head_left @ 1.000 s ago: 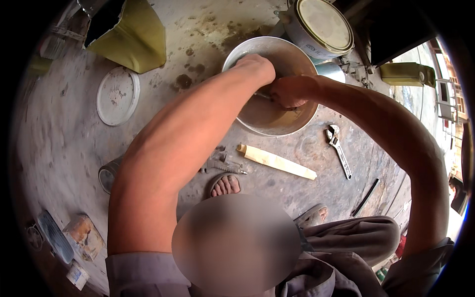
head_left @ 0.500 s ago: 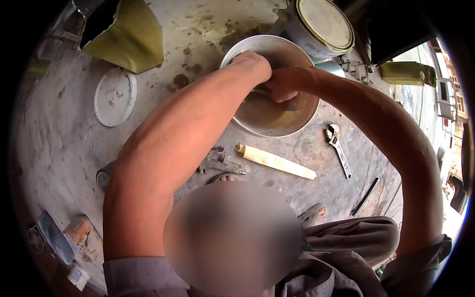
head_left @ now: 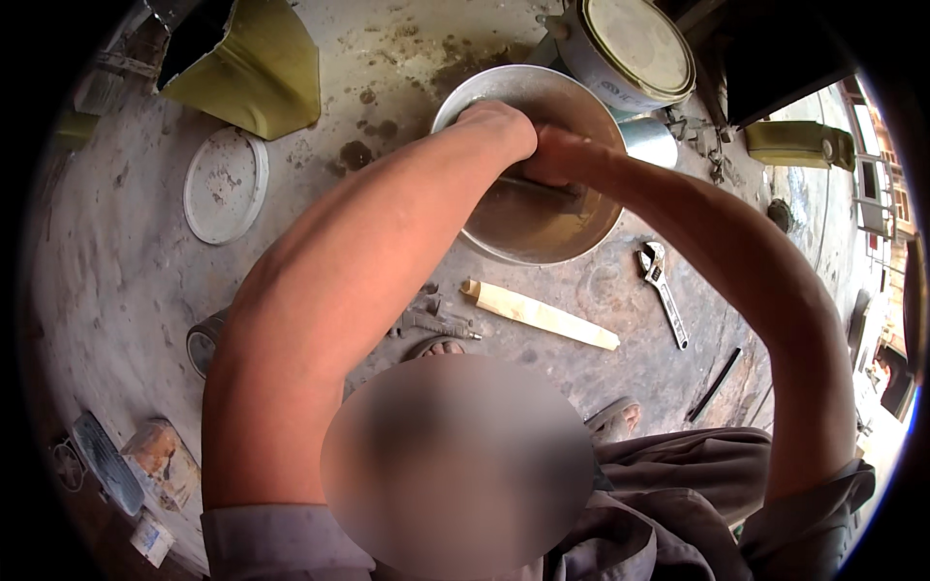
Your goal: The person disassembles a paint sprayer using a wrench, then cleans the components by dipping and scrubbing them in a bucket of liquid. They use a wooden stick to scrape residue from a paint can and rinse the parts before placing them back in the bucket.
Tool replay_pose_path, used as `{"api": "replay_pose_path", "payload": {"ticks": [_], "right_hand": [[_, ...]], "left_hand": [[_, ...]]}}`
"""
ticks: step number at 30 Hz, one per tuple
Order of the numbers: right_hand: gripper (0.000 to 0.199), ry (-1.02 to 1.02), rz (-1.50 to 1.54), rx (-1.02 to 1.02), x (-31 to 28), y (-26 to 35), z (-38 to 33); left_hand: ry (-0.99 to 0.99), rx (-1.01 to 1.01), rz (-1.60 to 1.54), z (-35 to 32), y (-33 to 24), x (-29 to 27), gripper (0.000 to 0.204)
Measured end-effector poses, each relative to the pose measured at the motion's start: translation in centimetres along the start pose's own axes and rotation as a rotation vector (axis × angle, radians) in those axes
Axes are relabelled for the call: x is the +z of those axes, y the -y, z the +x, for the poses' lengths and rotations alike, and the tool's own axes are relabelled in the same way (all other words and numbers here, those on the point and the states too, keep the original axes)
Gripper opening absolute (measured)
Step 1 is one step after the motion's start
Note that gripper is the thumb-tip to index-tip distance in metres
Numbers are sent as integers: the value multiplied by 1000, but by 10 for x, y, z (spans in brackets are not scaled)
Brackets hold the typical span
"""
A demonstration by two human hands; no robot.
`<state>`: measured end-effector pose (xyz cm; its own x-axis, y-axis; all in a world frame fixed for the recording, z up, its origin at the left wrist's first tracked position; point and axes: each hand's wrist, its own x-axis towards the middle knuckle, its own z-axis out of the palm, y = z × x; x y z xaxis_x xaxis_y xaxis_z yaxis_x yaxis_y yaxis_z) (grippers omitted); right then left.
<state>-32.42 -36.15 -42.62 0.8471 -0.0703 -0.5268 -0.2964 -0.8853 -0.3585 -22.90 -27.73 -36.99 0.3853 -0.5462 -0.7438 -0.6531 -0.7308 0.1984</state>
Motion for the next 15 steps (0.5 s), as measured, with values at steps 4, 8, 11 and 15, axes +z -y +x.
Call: {"api": "replay_pose_path", "payload": {"ticks": [4,8,11,15], "right_hand": [[36,215,290,232,-6,31,-16],[37,264,-1,24,-22,52,-27],[42,88,-64,18,28,28,-15],[53,-14,-97,-103,40,24,2]], "left_hand": [[-23,27,-17,-8,5,0,32],[-35,87,118,19,18,9,27],[-93,85,123,44,11,20,27],[113,-15,94,3,2,-6,41]]}}
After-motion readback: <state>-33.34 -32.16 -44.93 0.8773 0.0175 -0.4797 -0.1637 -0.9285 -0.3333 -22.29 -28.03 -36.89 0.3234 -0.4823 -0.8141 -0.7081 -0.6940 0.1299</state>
